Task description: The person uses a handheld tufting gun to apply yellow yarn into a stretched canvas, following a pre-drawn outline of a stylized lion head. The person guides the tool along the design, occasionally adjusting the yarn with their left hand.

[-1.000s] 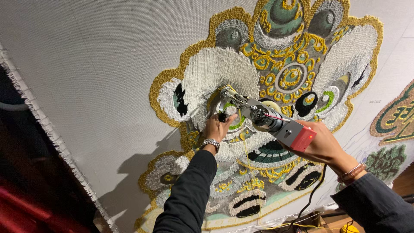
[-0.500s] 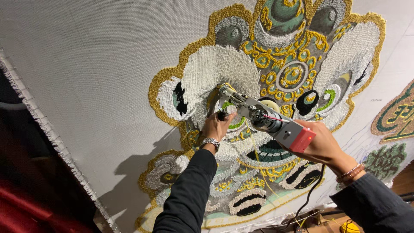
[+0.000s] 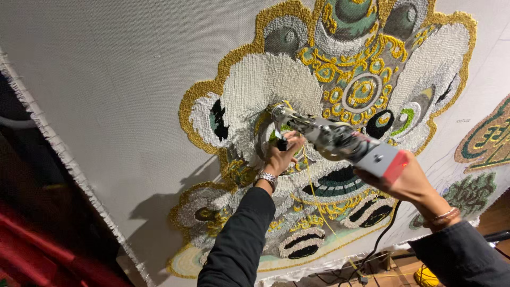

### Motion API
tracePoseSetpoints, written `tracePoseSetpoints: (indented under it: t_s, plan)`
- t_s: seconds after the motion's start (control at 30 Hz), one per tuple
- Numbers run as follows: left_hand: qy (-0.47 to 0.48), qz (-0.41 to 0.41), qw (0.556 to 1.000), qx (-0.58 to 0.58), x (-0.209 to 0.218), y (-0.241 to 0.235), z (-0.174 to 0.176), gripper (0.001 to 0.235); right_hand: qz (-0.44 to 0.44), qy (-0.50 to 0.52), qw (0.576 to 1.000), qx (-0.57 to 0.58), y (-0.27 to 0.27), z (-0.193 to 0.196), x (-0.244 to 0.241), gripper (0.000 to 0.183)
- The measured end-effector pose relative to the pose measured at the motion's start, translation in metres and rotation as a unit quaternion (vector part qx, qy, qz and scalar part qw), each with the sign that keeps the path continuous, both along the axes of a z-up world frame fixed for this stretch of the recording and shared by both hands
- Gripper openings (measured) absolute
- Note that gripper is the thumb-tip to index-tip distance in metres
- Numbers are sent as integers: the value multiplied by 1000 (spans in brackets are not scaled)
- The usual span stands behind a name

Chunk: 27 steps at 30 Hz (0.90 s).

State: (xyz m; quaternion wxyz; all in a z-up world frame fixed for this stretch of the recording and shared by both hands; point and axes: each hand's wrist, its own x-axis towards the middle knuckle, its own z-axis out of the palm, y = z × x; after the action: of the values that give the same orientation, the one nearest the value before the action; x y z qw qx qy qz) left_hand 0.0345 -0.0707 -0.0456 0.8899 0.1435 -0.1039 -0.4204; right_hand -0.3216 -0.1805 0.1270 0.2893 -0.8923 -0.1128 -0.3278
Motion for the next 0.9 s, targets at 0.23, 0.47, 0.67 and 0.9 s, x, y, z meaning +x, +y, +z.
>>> tracePoseSetpoints:
  t_s: [0.23,0.47,0.67,0.9]
  plan:
    - [-458,246,786,334,-120,34,74,45,-18,71,971,226,-86,-28,-6,39]
    - [-474,297,768,314,-167,26,79,34,96,104,896,420,-105,-44,-41,40]
    - [-495,376,712,326,-165,26,46,31,193,177,876,405,-119,-65,-35,58]
    - [-376,413,761,329,-162,91,-10,35,367,275,830,317,-88,-62,36,99]
